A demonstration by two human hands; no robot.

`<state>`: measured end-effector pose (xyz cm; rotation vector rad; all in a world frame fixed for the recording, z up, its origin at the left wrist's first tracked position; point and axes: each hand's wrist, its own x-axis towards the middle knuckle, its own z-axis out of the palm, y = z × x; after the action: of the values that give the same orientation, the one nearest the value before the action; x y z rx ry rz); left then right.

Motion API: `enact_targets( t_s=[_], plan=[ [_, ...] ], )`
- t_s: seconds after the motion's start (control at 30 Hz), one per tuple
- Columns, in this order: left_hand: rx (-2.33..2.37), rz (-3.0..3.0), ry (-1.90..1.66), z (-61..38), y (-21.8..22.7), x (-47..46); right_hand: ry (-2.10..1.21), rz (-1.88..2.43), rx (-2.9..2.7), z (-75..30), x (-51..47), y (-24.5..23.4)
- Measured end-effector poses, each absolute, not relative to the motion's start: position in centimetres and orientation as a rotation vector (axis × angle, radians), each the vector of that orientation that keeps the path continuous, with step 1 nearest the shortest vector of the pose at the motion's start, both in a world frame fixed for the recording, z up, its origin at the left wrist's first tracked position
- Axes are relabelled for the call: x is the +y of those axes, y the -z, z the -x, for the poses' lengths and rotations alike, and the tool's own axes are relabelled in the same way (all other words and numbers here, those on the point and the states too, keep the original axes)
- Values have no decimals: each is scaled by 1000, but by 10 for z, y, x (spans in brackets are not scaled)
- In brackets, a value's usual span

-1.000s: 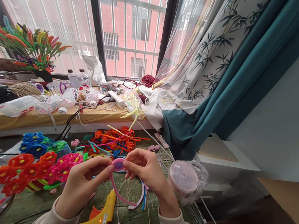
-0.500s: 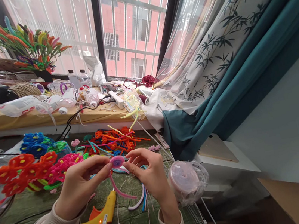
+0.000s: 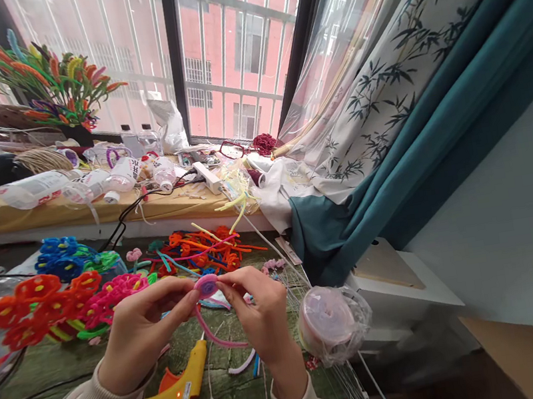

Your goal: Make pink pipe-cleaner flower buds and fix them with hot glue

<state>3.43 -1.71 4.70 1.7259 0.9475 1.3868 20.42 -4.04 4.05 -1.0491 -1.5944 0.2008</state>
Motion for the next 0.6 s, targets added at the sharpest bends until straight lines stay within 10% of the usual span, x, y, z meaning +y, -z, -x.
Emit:
enact_targets(
  t_s=[0.6],
  plan=[
    [985,-1638,-1442,-35,-48,-19,46,1110,-1568,-202,-39,-32]
  ],
)
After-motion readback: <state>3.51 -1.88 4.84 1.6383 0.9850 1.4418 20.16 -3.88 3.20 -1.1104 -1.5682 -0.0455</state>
